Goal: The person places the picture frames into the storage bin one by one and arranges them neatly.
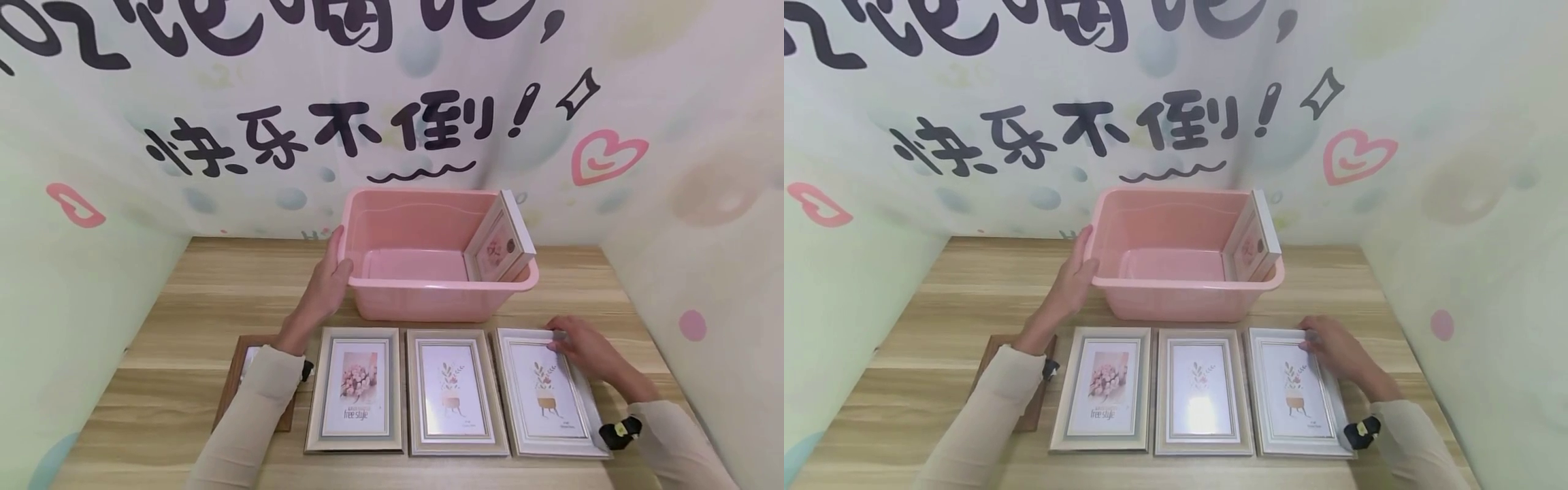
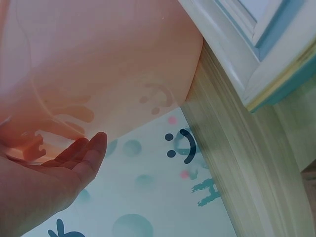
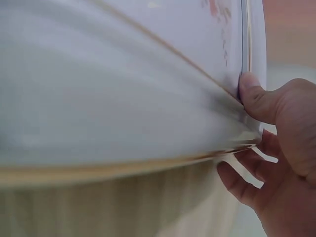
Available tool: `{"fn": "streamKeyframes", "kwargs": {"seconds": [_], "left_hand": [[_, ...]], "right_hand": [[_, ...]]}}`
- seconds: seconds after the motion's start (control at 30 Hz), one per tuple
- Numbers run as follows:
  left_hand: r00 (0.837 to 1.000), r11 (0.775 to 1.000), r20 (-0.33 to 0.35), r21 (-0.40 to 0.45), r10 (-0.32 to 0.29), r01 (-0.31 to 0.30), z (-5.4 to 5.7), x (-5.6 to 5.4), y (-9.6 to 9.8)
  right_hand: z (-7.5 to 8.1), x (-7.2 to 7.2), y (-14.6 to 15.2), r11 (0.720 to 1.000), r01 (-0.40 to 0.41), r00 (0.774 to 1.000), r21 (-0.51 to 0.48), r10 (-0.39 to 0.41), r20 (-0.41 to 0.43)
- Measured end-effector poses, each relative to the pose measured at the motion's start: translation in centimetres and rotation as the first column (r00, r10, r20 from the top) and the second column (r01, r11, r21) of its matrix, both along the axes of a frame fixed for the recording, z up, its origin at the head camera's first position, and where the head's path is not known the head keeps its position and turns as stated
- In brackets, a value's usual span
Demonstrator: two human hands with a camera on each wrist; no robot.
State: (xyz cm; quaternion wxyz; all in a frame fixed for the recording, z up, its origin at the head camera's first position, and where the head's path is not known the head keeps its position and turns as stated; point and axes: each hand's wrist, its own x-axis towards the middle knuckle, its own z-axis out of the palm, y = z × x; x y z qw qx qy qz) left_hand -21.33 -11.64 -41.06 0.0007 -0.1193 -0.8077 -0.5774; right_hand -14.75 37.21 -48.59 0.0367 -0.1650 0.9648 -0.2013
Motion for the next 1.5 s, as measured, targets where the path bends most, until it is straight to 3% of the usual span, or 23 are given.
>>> {"fn": "streamKeyframes", "kwargs": {"seconds": [0.2,0.5,0.73,0.93,1.1,1.33,1.43,1.5], "left_hand": [[1.000,1.000,0.004,-0.018,0.008,-0.008,0.1,0.1,0.0],[1.000,1.000,0.012,-0.013,0.012,-0.012,0.0,-0.1,0.1],[1.000,1.000,0.007,-0.016,0.010,-0.010,0.0,-0.1,0.2],[1.000,1.000,0.005,-0.008,0.007,-0.007,0.1,-0.1,0.1],[1.000,1.000,0.001,0.011,-0.013,0.013,0.2,0.0,0.0],[1.000,1.000,0.014,0.018,-0.025,0.025,0.0,-0.2,0.0],[1.000,1.000,0.009,0.007,-0.018,0.018,0.0,-0.2,0.0],[1.000,1.000,0.005,0.003,-0.013,0.013,0.0,-0.1,0.0]], "right_hand": [[2.3,-0.2,0.8,0.995,0.015,1.000,-0.101,-0.012,0.027],[5.1,-0.4,2.5,0.987,-0.020,0.999,-0.159,0.025,0.027],[6.9,-0.2,3.1,0.961,-0.037,0.985,-0.273,0.081,0.151],[8.2,0.0,3.2,0.931,-0.091,0.966,-0.354,0.169,0.197],[8.9,0.2,3.2,0.900,-0.162,0.938,-0.404,0.267,0.219],[10.5,0.7,3.1,0.853,-0.211,0.859,-0.477,0.395,0.326],[11.5,1.0,2.7,0.829,-0.261,0.834,-0.494,0.452,0.318],[12.2,1.3,2.4,0.823,-0.302,0.832,-0.481,0.473,0.289]]}}
